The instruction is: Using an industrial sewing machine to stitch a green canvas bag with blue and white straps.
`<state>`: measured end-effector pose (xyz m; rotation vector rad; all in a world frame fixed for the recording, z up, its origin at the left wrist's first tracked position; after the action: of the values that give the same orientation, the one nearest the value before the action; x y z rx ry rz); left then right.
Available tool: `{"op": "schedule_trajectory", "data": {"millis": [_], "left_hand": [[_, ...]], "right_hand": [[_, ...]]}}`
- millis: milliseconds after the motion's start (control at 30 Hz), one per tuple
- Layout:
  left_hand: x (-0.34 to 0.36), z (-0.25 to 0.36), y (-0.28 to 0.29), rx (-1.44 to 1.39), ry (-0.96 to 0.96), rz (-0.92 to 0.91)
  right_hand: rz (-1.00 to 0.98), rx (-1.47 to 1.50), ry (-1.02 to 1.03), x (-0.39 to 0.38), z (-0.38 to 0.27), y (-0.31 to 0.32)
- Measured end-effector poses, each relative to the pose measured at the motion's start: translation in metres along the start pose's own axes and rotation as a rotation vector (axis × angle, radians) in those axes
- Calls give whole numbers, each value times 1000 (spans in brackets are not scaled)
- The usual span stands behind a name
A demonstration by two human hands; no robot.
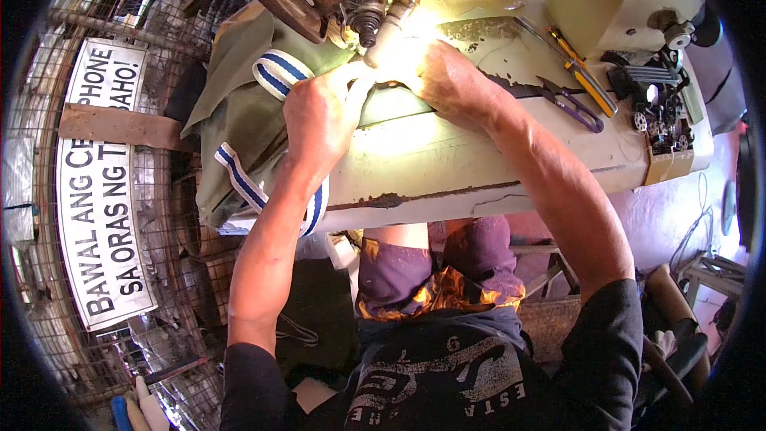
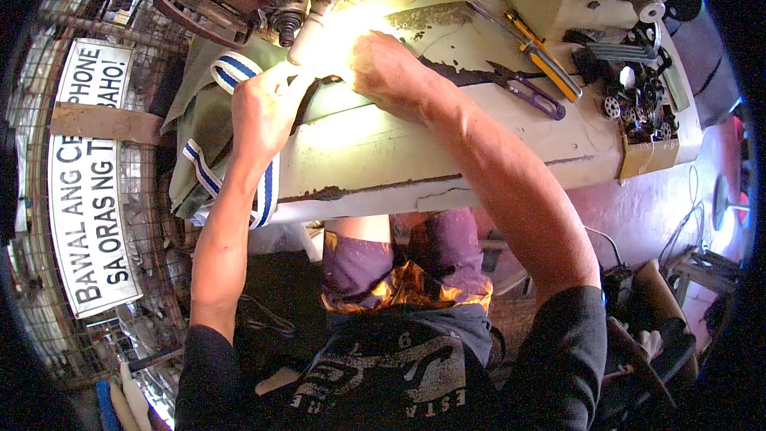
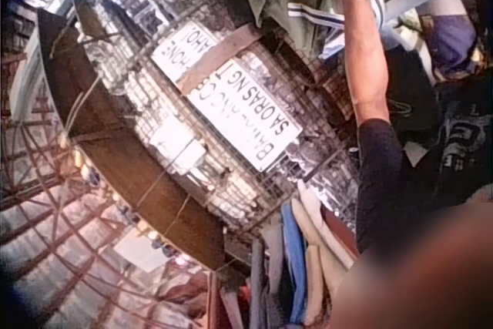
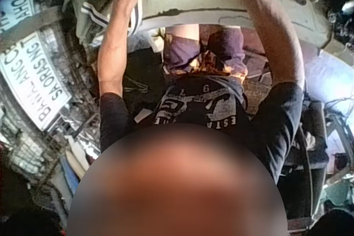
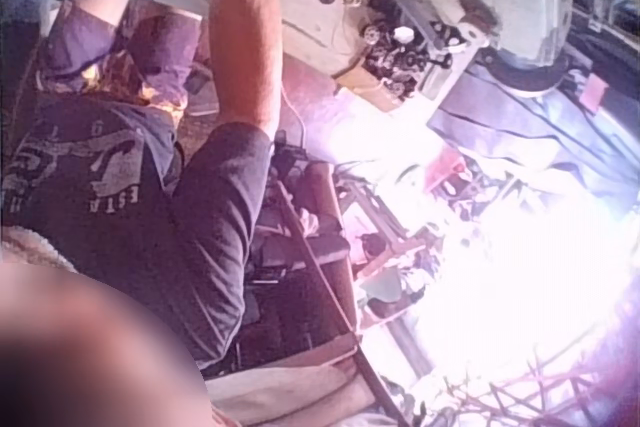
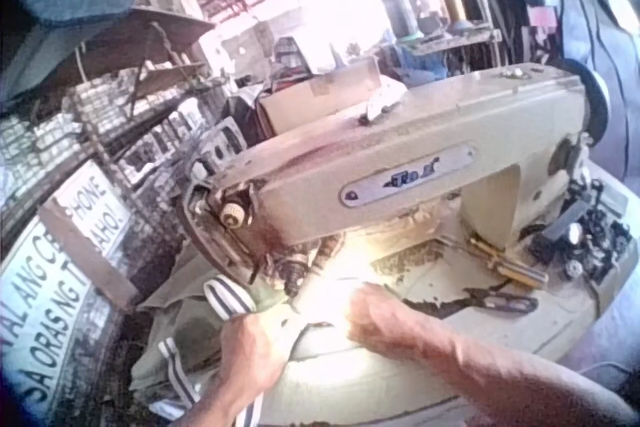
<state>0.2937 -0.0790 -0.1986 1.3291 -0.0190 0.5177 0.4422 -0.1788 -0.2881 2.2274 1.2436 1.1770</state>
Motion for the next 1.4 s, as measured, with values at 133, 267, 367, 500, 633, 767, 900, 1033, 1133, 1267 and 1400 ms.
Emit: {"op": "schedule_trajectory", "data": {"millis": [133, 267, 367, 500, 633, 767, 900, 1033, 1133, 1267, 1400], "left_hand": [[-2, -1, -7, -23, -31, 66], [0, -9, -15, 28, -10, 190], [-1, -9, -18, 105, -167, 341], [-1, -8, -19, 172, -173, 350], [-1, -4, -16, 151, -221, 360], [1, -4, -15, 195, -239, 330], [1, -5, -15, 219, -278, 347], [2, -5, -17, 263, -321, 358], [2, -6, -18, 296, -338, 376], [1, -7, -20, 289, -350, 389], [2, -9, -23, 344, -344, 350]], "right_hand": [[48, 254, -178, 3, 8, -3], [187, 306, 1, 15, 2, 2], [220, 315, -107, 11, -3, 11], [271, 422, -271, 4, -9, 21], [232, 423, -340, 6, -13, 23], [217, 442, -361, 7, -14, 22], [221, 411, -306, 7, -17, 24], [211, 380, -317, 8, -20, 27], [219, 366, -328, 7, -21, 28], [236, 381, -304, 6, -19, 27], [244, 344, -268, 8, -15, 24]]}}
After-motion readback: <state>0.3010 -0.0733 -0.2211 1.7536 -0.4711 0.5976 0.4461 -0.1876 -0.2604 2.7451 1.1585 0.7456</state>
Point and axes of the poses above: each hand's wrist, its own x-axis towards the middle knuckle, its own y-axis out of the back of the hand, z = x × y, the point moved 2 cm from there along x, towards the middle knuckle, and after that the axes turned 3 degrees about x, right-handed, at the moved point
